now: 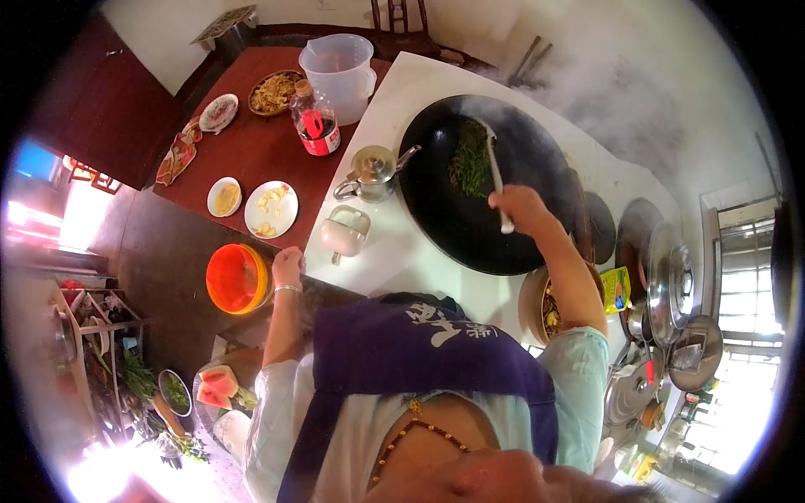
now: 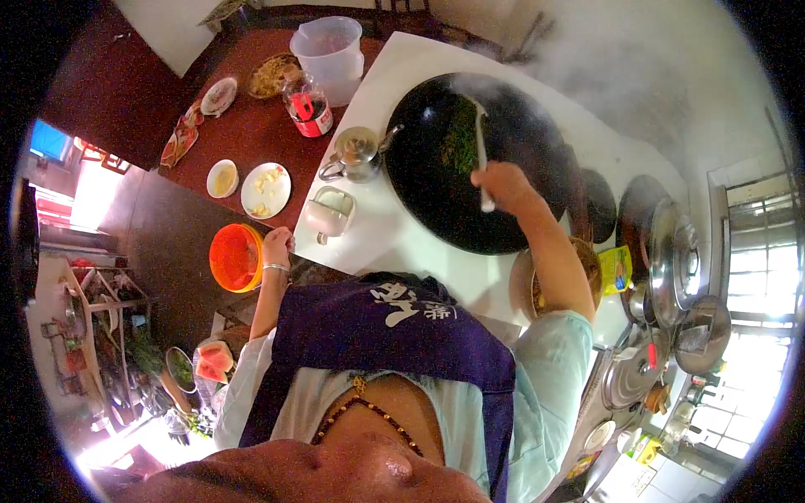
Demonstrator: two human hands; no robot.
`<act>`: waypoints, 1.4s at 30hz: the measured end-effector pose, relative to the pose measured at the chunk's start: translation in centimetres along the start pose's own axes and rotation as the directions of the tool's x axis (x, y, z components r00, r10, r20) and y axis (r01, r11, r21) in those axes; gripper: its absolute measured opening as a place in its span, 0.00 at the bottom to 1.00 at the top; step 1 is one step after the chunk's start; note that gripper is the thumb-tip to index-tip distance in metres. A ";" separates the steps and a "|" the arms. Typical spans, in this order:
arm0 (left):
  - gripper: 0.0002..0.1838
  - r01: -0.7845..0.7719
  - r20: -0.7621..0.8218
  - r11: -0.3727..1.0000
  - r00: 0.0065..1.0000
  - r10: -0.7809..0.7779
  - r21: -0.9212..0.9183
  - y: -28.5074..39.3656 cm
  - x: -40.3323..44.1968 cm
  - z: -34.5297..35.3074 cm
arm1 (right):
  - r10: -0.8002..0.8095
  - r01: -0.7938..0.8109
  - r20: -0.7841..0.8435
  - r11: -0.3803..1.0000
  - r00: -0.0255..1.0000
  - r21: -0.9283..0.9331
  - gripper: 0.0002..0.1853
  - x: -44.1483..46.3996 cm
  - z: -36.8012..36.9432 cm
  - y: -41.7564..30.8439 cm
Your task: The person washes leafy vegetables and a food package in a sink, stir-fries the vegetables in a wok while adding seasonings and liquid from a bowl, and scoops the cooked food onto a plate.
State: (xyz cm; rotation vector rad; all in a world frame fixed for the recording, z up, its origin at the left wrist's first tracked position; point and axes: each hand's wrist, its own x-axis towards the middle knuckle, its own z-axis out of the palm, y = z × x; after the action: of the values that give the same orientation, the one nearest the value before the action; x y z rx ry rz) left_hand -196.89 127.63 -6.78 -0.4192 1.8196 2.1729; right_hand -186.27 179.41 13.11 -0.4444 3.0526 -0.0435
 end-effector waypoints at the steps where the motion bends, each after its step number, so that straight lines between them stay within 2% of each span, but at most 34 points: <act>1: 0.03 -0.004 -0.019 1.000 1.000 0.004 0.000 0.0 -0.1 0.1 | -0.033 0.040 0.090 0.996 0.995 -0.077 0.10 -0.4 0.8 -0.4; 2: 0.03 0.002 -0.039 1.000 0.999 -0.002 -0.004 0.1 -0.1 0.3 | -0.057 0.085 0.181 0.985 0.982 -0.149 0.11 -1.0 1.4 -0.8; 4: 0.03 0.016 -0.078 1.000 0.997 -0.017 -0.011 0.5 -0.4 0.7 | -0.032 0.036 0.155 0.999 0.987 -0.024 0.12 -2.7 -1.7 -2.4; 5: 0.03 -0.007 -0.045 1.000 0.999 0.006 -0.016 0.4 -0.3 0.4 | -0.017 0.011 0.145 0.999 0.989 0.040 0.12 -3.6 -3.4 -3.3; 7: 0.04 -0.045 0.021 0.998 0.999 0.046 -0.033 0.2 -0.4 0.0 | 0.120 -0.087 -0.103 0.956 0.987 0.280 0.11 -6.0 -5.7 -4.6; 8: 0.04 -0.027 -0.006 0.999 1.000 0.027 -0.042 0.1 -0.5 0.2 | 0.207 -0.108 -0.212 0.911 0.955 0.399 0.10 -7.0 -6.2 -4.7; 9: 0.04 -0.010 -0.033 0.999 0.999 0.009 -0.049 0.7 -1.1 0.8 | 0.431 -0.242 -0.152 0.727 0.889 0.643 0.08 -8.3 -5.9 -3.9; 10: 0.04 0.004 -0.059 0.998 0.998 -0.008 -0.055 1.1 -1.3 1.0 | 0.615 -0.326 -0.032 0.460 0.788 0.826 0.07 -9.7 -5.5 -2.8; 11: 0.04 0.006 -0.061 0.999 0.998 -0.009 -0.052 1.0 -1.2 1.0 | 0.736 -0.347 0.135 0.143 0.664 0.927 0.07 -10.9 -5.0 -1.9; 12: 0.04 0.006 -0.064 0.999 0.998 -0.009 -0.050 0.7 -0.9 0.8 | 0.816 -0.370 0.183 0.040 0.548 0.928 0.09 -11.4 -6.5 -2.2; 14: 0.04 -0.005 -0.075 0.999 0.997 0.001 -0.046 0.7 -1.0 0.9 | 0.852 -0.394 0.260 -0.069 0.454 0.916 0.10 -12.4 -7.8 -1.9; 17: 0.05 -0.035 -0.057 0.999 0.998 0.035 -0.010 1.1 -1.4 1.1 | 0.883 -0.389 0.225 -0.053 0.412 0.920 0.12 -10.8 -5.6 -2.2; 20: 0.05 -0.041 -0.005 0.998 0.999 0.041 0.043 0.6 -1.0 0.3 | 0.888 -0.035 0.124 -0.121 0.443 0.992 0.13 -8.3 0.6 -1.8; 23: 0.05 -0.006 -0.017 1.000 1.000 0.007 0.018 0.2 -0.2 0.3 | 0.928 0.128 0.116 -0.171 0.354 0.977 0.15 -8.6 2.3 -1.8; 26: 0.05 -0.006 -0.057 1.000 0.998 0.005 -0.004 -0.2 -0.2 0.1 | 0.905 -0.062 0.184 -0.174 0.384 0.983 0.16 -11.0 -1.8 -4.2; 30: 0.05 -0.023 -0.099 1.000 0.995 0.023 0.003 0.1 -0.8 0.8 | 0.878 -0.160 0.285 -0.241 0.384 0.957 0.17 -14.8 -4.2 -2.9; 33: 0.05 -0.033 -0.149 0.999 0.988 0.036 0.020 0.3 -1.2 1.4 | 0.855 -0.138 0.368 -0.341 0.366 0.930 0.18 -12.2 -0.7 -3.7; 35: 0.04 -0.040 -0.163 0.998 0.985 0.046 0.044 0.7 -1.5 1.9 | 0.860 0.073 0.351 -0.404 0.370 0.912 0.17 -8.3 3.0 -4.8; 36: 0.04 -0.044 -0.149 0.997 0.987 0.053 0.064 0.9 -1.7 1.8 | 0.854 0.211 0.311 -0.424 0.417 0.881 0.16 -6.7 4.0 -5.2; 38: 0.03 -0.047 -0.099 0.995 0.994 0.055 0.089 1.5 -1.4 1.4 | 0.886 0.352 0.115 -0.294 0.449 0.889 0.15 -5.0 5.0 -4.8; 41: 0.03 -0.042 -0.047 0.998 0.998 0.044 0.045 0.5 -0.5 0.7 | 0.883 0.297 0.186 -0.334 0.430 0.895 0.14 -6.5 3.3 -3.8; 42: 0.03 -0.037 -0.077 0.999 0.996 0.039 0.027 0.5 -0.8 1.0 | 0.881 0.204 0.182 -0.294 0.436 0.934 0.14 -7.6 1.8 -3.9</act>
State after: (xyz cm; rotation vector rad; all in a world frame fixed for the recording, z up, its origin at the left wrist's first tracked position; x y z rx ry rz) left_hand -196.43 128.51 -5.83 -0.4737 1.9089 2.1839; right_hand -177.79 177.83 11.87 1.2349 1.9134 -2.8616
